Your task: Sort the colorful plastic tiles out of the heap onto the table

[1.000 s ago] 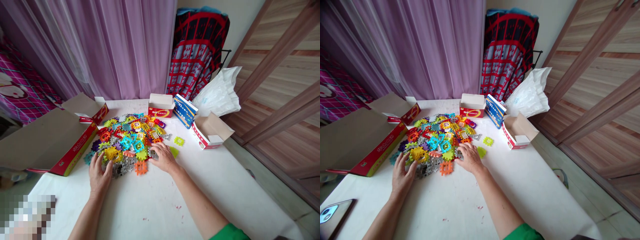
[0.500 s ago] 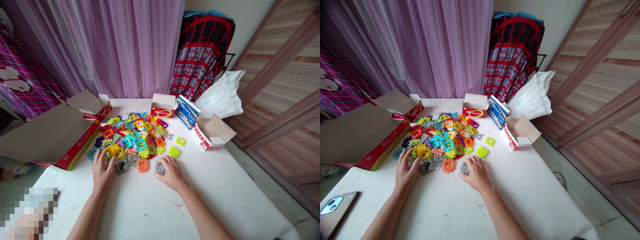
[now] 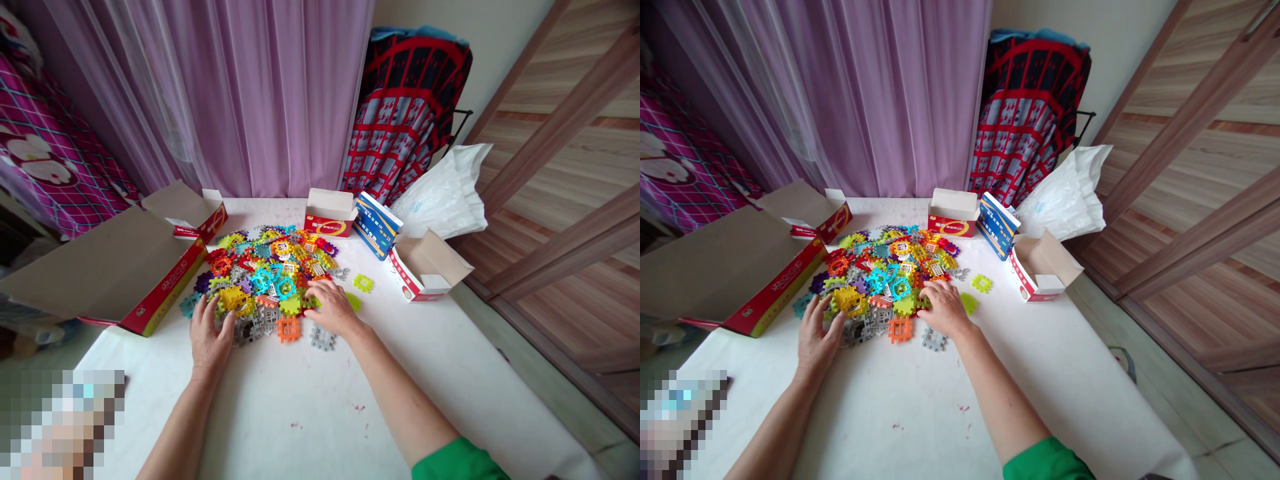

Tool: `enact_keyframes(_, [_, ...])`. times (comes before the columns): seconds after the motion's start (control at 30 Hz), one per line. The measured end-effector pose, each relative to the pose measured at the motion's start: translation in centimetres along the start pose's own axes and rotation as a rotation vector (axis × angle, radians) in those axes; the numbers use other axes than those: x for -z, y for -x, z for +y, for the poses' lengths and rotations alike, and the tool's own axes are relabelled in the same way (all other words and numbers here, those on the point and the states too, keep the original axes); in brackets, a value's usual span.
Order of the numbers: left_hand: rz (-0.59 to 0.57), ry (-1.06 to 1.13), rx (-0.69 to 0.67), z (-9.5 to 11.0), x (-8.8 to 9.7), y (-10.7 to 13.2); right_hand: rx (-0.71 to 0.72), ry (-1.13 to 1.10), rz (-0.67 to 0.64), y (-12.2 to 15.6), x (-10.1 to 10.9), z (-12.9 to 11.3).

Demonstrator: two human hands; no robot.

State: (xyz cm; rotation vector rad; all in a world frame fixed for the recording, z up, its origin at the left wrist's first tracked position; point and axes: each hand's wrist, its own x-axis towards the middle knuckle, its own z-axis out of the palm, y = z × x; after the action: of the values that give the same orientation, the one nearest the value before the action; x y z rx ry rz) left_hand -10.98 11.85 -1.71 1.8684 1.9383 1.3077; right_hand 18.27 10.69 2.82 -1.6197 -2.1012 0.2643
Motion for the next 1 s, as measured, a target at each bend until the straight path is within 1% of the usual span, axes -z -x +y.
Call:
enact_keyframes(0.13, [0.002, -0.004, -0.006, -0.1, -0.1, 0.0, 0.049, 0.011, -0.057, -0.9, -0.6, 0.5])
enact_keyframes(0.27, [0.003, 0.001, -0.007, -0.2, -0.2, 0.0, 0.013, 0.009, -0.04, -0.8, -0.9, 0.6])
enact_keyframes(0.5, [-0.026, 0.014, 0.021, 0.1, 0.1, 0.1, 0.022, -0.007, -0.022, 0.2, -0.7, 0.3])
enact_keyframes(0.67, [-0.027, 0.018, 0.03, 0.1, 0.1, 0.1, 0.076, 0.005, -0.078, -0.5, -0.6, 0.4])
enact_keyframes(0.73, [-0.029, 0.018, 0.035, 0.2, 0.1, 0.0, 0.085, -0.007, -0.04, -0.8, -0.2, 0.6])
enact_keyframes(0.83, [-0.028, 0.021, 0.036, 0.3, 0.2, 0.0, 0.035, -0.053, 0.121, 0.0, 1.0, 1.3])
enact_keyframes(0.93, [-0.027, 0.025, 0.041, 0.5, 0.2, 0.0, -0.019, -0.069, 0.28, 3.0, 2.3, 2.5])
enact_keyframes(1.0, [-0.028, 0.029, 0.047, 0.6, 0.3, 0.0, -0.059, -0.017, 0.321, 6.0, 2.8, 3.3])
